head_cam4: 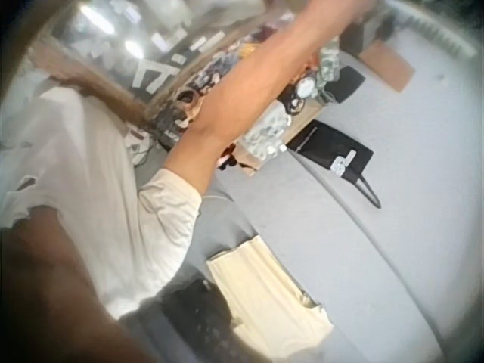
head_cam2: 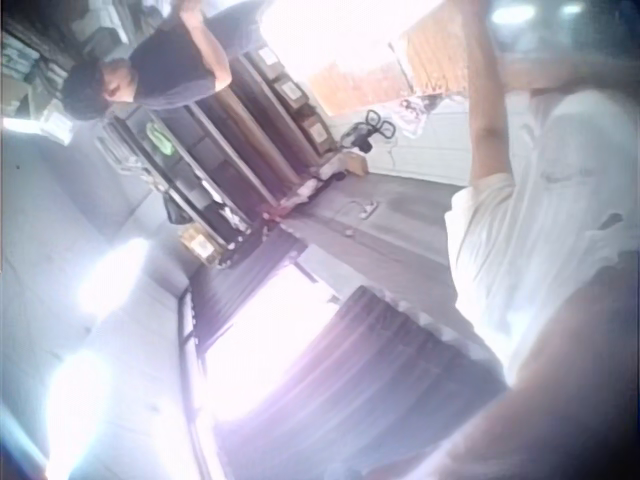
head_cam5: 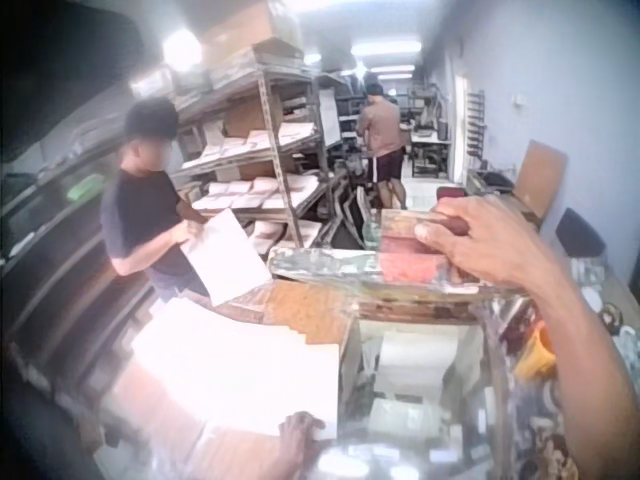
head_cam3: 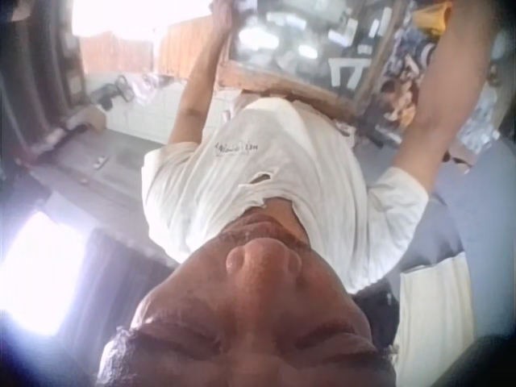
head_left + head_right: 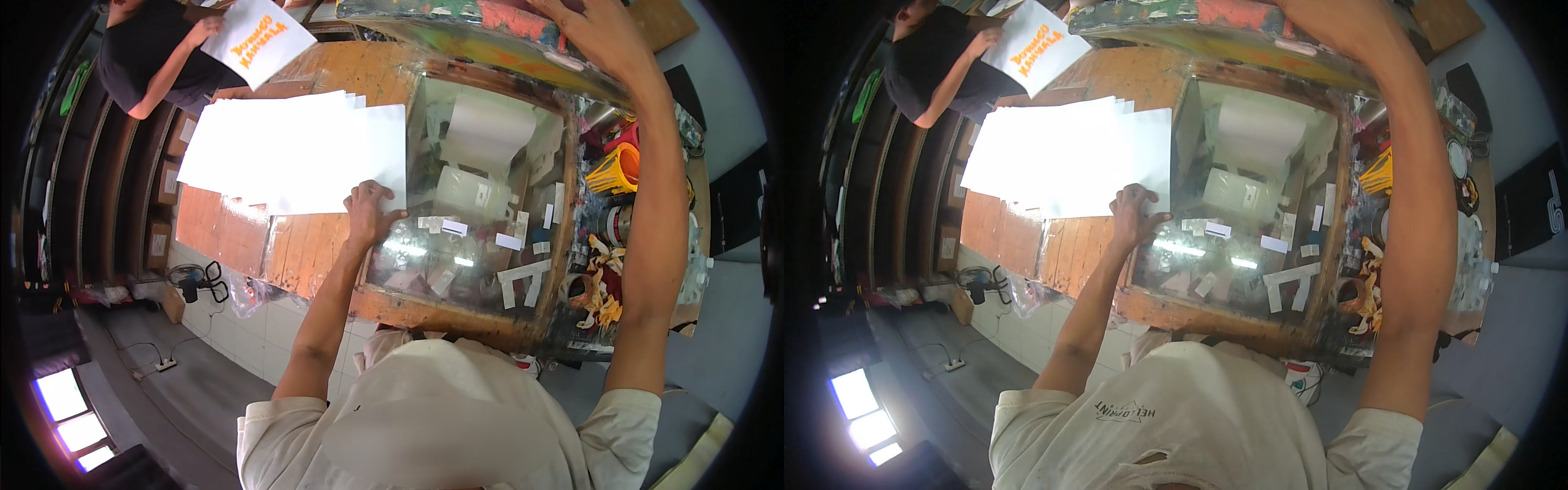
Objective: The person performs screen printing by placing sheets on a glass surface, lowering a screen frame, and using a squeegee to apply orange ink.
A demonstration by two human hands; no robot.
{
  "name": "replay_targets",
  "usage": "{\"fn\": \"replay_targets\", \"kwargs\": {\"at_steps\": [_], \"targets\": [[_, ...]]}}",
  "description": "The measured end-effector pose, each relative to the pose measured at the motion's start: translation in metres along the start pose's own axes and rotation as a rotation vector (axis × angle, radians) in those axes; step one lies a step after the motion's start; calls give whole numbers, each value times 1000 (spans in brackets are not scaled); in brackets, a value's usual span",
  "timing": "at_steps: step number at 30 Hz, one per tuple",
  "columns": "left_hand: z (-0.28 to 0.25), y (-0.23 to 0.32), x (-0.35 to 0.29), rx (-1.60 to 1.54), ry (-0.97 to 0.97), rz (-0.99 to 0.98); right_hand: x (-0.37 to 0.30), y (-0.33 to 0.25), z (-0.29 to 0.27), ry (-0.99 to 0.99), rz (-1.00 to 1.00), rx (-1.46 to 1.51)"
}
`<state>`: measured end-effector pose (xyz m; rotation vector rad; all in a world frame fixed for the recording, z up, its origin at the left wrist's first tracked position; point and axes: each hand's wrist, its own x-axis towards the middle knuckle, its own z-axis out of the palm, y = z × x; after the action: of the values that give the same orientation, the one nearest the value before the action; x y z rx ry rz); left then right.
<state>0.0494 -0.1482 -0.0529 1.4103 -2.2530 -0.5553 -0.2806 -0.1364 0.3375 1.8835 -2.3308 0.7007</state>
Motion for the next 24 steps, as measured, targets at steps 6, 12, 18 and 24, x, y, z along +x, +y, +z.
{"fn": "replay_targets", "kwargs": {"at_steps": [6,12,18,24], "targets": [[7,-14,10,-94,-115,58,3,5,1,15,-63,-2],[-4,-34,24,-317,-186,-21,-1,4,3,-20,-18,19],[-50,-10,59,-517,-7,-167,-3,-2,1,8,-20,0],[50,73,32,-171,-292,75,10,3,-7,-77,61,45]]}}
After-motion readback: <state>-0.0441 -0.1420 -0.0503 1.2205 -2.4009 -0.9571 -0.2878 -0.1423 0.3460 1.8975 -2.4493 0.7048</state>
